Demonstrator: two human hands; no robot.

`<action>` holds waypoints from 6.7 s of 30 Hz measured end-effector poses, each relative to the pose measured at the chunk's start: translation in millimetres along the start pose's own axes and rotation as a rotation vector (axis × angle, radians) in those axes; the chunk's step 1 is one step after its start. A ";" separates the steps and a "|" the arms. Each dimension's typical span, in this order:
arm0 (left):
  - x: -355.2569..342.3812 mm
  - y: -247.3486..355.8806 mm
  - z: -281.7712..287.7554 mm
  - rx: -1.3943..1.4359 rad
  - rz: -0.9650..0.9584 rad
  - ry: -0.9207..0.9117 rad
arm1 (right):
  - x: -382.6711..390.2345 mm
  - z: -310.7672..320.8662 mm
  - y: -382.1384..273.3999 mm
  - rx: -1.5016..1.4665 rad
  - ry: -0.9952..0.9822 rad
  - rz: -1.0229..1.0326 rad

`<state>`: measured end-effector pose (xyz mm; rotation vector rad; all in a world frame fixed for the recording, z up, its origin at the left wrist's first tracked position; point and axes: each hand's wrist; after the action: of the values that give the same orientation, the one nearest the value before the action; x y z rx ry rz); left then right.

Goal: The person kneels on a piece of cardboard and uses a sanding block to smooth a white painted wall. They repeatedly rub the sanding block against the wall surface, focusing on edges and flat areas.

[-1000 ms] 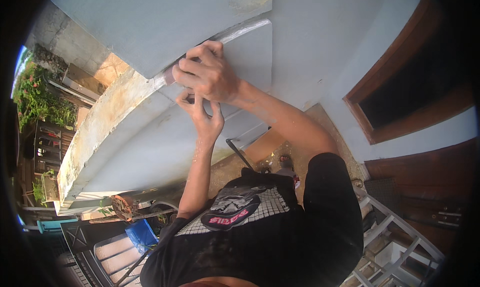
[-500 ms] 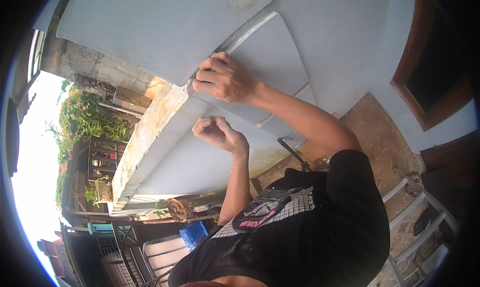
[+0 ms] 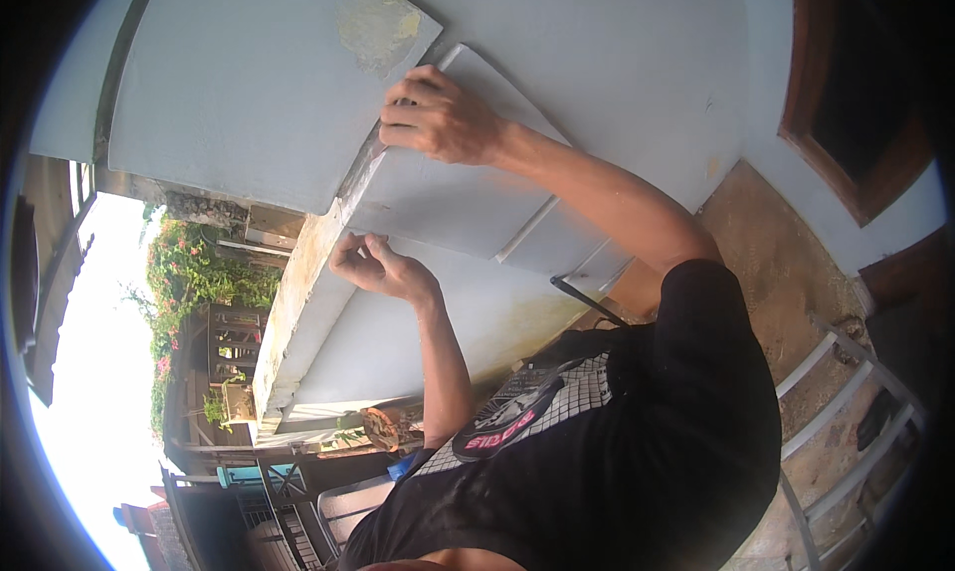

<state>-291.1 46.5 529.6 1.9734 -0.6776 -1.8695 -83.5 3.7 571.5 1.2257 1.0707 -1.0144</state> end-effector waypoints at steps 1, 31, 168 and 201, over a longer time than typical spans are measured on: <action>-2.2 -2.2 3.0 -0.032 -0.024 0.008 | 8.9 13.7 31.0 0.077 0.019 -0.035; 22.1 -15.1 63.2 -0.247 0.219 0.234 | 20.7 92.5 130.6 0.505 -0.043 -0.200; -66.5 -46.0 16.1 -0.619 -0.286 0.227 | 4.2 20.6 30.5 0.147 0.201 -0.145; 181.5 73.2 -98.1 -0.168 0.468 -0.349 | 167.2 150.7 -1.6 -1.012 -0.399 -1.573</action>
<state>-197.7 -122.4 426.2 1.2568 -0.9481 -1.9033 -39.5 -149.9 412.9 -0.8509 1.8295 -1.3691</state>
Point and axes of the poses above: each hand's wrist, its own x-axis away from the middle knuckle, its own z-axis out of the back of the hand, y = z × x, and after that the axes turned 1 degree about z, right-handed
